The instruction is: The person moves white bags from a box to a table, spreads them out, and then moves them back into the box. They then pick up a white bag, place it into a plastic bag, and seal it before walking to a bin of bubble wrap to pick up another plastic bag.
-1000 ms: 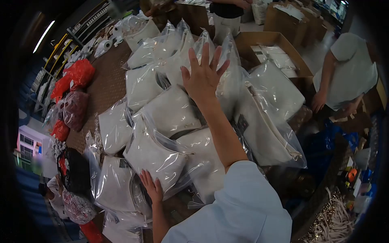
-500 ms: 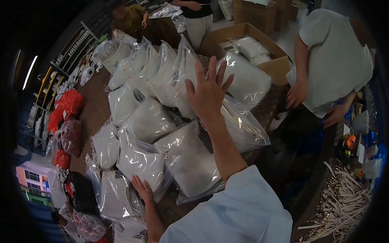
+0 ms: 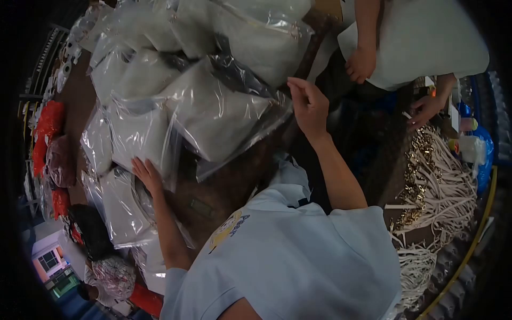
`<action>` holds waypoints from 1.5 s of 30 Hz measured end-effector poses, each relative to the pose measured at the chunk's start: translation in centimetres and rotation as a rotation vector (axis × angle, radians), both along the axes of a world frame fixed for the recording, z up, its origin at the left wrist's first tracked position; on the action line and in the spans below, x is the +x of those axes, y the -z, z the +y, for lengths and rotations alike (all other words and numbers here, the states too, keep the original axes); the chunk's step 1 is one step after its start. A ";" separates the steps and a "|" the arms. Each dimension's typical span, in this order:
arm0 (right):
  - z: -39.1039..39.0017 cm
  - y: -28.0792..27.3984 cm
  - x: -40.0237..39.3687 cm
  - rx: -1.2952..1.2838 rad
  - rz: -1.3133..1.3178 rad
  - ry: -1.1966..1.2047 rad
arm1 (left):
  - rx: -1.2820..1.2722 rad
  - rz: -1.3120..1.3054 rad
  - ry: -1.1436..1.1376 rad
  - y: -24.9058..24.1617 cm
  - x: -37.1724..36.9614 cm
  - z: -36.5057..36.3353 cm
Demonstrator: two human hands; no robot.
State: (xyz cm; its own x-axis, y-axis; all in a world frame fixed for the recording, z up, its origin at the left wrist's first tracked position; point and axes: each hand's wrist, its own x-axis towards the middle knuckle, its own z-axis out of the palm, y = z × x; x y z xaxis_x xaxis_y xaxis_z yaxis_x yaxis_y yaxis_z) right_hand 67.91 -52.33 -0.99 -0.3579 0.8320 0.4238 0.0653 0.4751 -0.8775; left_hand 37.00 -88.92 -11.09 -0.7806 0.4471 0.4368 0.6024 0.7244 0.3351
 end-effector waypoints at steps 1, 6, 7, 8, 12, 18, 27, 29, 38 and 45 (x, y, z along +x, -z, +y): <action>-1.0 3.5 2.6 -0.094 -0.227 0.024 | -0.010 -0.025 0.005 -0.1 -0.1 -0.3; -10.8 19.3 19.1 -0.570 -1.560 -0.444 | -0.065 -0.077 0.081 0.4 -1.6 -2.7; -14.0 19.7 21.8 -0.660 -1.661 -0.488 | -0.087 -0.113 0.071 0.1 -1.7 -2.7; -17.3 21.4 25.4 -0.706 -1.600 -0.444 | -0.096 -0.111 0.092 -0.6 -1.4 -2.5; -24.2 21.4 31.4 -1.283 -1.328 -0.238 | -0.004 -0.235 0.123 -4.3 5.5 -1.5; -24.2 26.0 34.5 -1.010 -1.157 -0.137 | 0.075 -0.284 0.145 -3.2 17.8 -3.9; -20.4 23.7 31.8 -1.098 -0.788 -0.174 | 0.057 -0.391 0.029 -1.7 34.7 -12.1; -21.0 24.5 32.6 -1.172 -0.974 -0.133 | 0.078 -0.362 -0.018 -1.4 37.4 -14.8; -19.0 32.3 31.4 -1.315 -1.225 -0.711 | -0.041 -1.143 -0.753 10.4 54.3 -34.9; -27.6 29.4 18.6 -0.039 -1.356 -1.123 | 0.299 -1.237 -0.954 11.2 58.4 -43.1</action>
